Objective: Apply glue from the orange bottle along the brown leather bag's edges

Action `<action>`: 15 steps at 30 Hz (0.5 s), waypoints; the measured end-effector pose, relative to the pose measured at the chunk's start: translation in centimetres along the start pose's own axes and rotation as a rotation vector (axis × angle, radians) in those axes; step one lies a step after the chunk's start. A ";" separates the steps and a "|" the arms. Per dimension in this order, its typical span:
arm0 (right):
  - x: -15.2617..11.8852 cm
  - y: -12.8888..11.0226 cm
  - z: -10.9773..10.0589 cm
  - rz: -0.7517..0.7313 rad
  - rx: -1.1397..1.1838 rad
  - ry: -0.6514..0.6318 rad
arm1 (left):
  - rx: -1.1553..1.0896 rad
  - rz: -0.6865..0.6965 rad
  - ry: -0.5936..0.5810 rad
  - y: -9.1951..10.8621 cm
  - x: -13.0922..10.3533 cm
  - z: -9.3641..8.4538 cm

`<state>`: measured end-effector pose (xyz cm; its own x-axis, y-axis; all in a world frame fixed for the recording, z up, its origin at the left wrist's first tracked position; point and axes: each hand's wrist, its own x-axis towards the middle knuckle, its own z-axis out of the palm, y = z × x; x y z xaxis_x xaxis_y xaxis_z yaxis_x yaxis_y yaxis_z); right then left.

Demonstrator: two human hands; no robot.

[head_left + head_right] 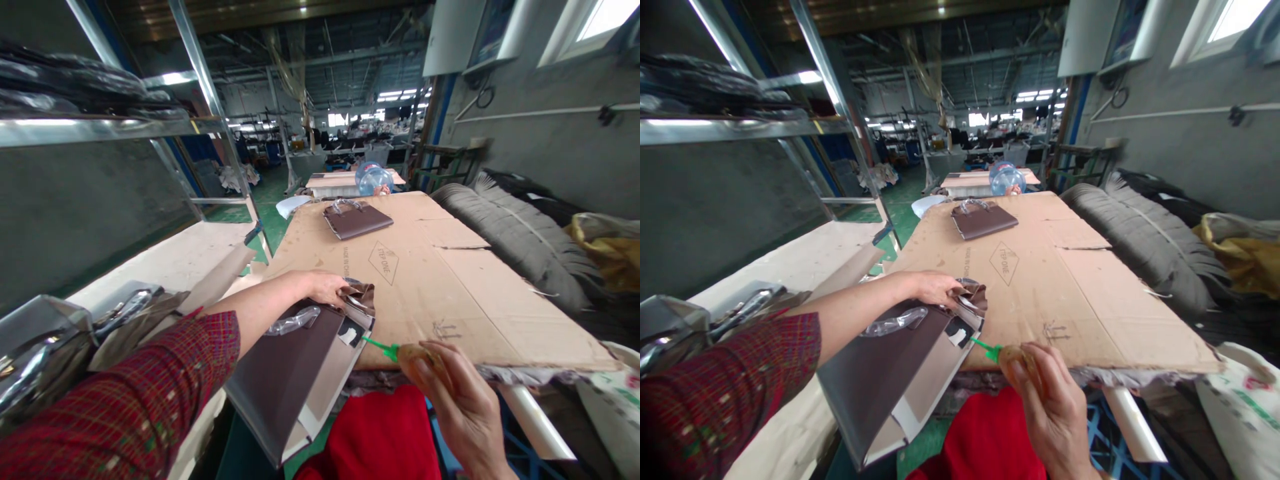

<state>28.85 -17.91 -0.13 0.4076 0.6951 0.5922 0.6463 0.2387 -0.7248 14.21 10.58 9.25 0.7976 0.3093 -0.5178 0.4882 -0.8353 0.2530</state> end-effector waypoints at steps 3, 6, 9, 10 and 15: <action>0.1 -0.2 -0.1 -0.019 -0.007 -0.011 | -0.002 0.001 -0.003 0.2 -0.1 -0.1; -0.2 -0.3 -0.3 -0.010 0.009 -0.063 | -0.008 0.003 -0.007 0.6 -0.4 -0.2; -0.5 -0.1 -0.4 0.028 0.005 -0.009 | -0.010 -0.007 -0.013 1.0 -0.6 -0.4; -0.6 0.0 -0.4 0.041 0.013 -0.024 | -0.006 -0.009 -0.015 1.1 -0.6 -0.4; -1.3 -0.5 0.1 0.036 0.040 -0.061 | 0.007 -0.015 -0.022 1.0 -0.7 -0.5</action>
<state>27.94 -18.91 -0.55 0.3890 0.7434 0.5441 0.6055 0.2388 -0.7591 14.36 9.72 10.25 0.7820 0.3119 -0.5397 0.4977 -0.8336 0.2395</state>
